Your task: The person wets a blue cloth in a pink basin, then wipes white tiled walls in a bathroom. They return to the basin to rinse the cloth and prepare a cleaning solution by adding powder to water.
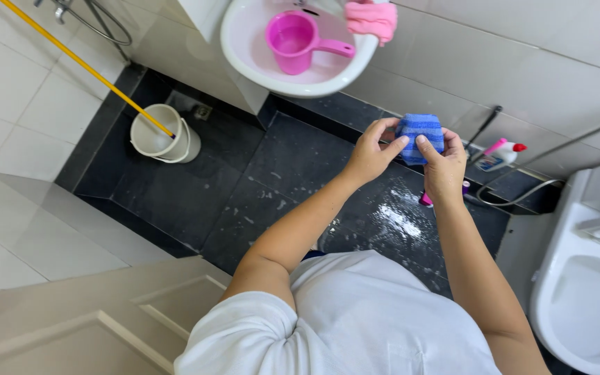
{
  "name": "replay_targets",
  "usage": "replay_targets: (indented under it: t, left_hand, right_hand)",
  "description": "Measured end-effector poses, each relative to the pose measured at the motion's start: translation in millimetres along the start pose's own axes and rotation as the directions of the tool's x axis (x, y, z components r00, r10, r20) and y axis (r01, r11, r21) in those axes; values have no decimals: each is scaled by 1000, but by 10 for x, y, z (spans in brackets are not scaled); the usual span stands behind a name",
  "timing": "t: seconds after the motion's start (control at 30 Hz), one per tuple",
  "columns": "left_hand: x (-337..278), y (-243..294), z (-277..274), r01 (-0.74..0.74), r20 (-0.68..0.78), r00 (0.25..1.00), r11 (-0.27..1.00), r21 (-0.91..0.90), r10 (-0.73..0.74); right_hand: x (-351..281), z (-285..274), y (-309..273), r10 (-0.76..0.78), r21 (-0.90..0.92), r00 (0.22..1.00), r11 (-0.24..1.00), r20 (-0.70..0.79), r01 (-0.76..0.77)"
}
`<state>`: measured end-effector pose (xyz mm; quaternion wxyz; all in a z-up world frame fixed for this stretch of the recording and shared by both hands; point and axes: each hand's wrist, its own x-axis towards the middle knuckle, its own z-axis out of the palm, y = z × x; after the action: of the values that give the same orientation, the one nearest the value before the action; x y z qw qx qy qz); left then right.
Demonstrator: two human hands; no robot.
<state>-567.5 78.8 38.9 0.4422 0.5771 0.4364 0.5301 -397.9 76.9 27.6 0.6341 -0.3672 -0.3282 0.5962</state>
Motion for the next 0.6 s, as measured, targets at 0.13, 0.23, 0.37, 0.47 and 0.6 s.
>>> replay_targets:
  t: [0.13, 0.23, 0.37, 0.47, 0.6]
  left_hand:
    - [266, -159, -1009, 24, -11, 1000, 997, -78, -25]
    - [363, -383, -1688, 50, -55, 997, 997, -63, -53]
    - [558, -538, -2378, 113, -109, 987, 991, -78, -121]
    - [704, -653, -2713, 165, -123, 976, 978, -124, -180]
    - [973, -882, -2980, 247, -146, 951, 952, -183, -274]
  right_hand:
    - [306, 672, 494, -10, -45, 999, 999, -30, 8]
    - [547, 1117, 760, 2, -76, 999, 997, -33, -4]
    - [862, 1572, 1019, 36, -12, 998, 999, -59, -37]
    - [1089, 1765, 1204, 69, -57, 994, 996, -86, -74]
    - [1587, 1706, 1636, 77, -131, 994, 988, -78, -87]
